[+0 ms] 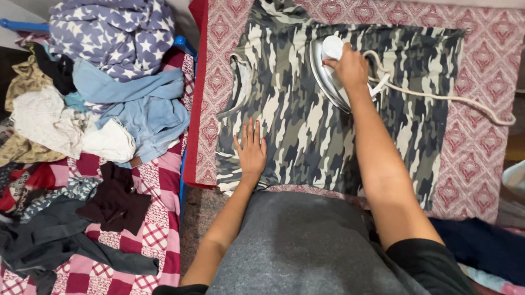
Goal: The person irons a camouflage-patterned garment on a patterned ironing board. They repeatedly smooth the fabric with their hands and move a white electric iron across the surface to remove wrinkles. The person adjusts the garment's position multiple times to ensure even coverage.
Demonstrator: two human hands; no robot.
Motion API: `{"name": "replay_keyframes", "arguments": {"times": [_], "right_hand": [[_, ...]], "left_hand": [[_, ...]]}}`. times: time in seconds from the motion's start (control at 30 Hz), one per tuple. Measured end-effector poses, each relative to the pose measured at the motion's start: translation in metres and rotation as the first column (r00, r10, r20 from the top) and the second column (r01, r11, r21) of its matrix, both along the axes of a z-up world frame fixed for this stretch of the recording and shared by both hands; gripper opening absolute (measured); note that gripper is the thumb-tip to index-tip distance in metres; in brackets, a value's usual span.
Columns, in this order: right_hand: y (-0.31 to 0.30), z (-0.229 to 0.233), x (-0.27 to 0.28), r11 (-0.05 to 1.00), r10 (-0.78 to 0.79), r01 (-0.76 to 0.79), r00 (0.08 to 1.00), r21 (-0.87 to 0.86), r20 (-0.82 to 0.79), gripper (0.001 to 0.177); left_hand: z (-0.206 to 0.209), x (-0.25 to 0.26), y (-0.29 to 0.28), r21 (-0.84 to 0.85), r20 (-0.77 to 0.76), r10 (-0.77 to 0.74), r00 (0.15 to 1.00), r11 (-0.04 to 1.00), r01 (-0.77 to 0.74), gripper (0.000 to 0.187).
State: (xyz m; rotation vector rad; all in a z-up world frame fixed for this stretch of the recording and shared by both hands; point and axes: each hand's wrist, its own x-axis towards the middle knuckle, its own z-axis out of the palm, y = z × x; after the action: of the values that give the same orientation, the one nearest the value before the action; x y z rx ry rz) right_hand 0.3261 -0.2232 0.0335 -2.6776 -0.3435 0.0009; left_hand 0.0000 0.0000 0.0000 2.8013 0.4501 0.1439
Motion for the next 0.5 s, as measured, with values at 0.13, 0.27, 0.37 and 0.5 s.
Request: {"name": "replay_keyframes", "arguments": {"times": [0.13,0.27,0.37,0.5], "right_hand": [[-0.010,0.004,-0.017,0.999,0.041,-0.040,0.998,0.019,-0.050,0.066],[-0.027,0.016,-0.076,0.995,0.102,-0.101,0.976,0.017,-0.194,0.067],[-0.036,0.025,-0.129,0.993,0.113,-0.103,0.950,0.048,-0.292,0.070],[-0.051,0.042,-0.183,0.961,0.272,-0.243,0.915,0.131,-0.299,0.062]], "left_hand": [[-0.004,0.001,-0.007,0.039,-0.014,0.026,1.000,0.999,-0.025,0.064],[-0.010,0.024,-0.013,-0.024,-0.045,-0.072,0.996,0.997,0.071,0.070],[-0.018,0.061,-0.016,0.002,-0.019,-0.142,0.990,0.990,0.142,0.065],[-0.022,0.087,-0.017,-0.020,-0.040,-0.164,0.986,0.986,0.163,0.061]]}}
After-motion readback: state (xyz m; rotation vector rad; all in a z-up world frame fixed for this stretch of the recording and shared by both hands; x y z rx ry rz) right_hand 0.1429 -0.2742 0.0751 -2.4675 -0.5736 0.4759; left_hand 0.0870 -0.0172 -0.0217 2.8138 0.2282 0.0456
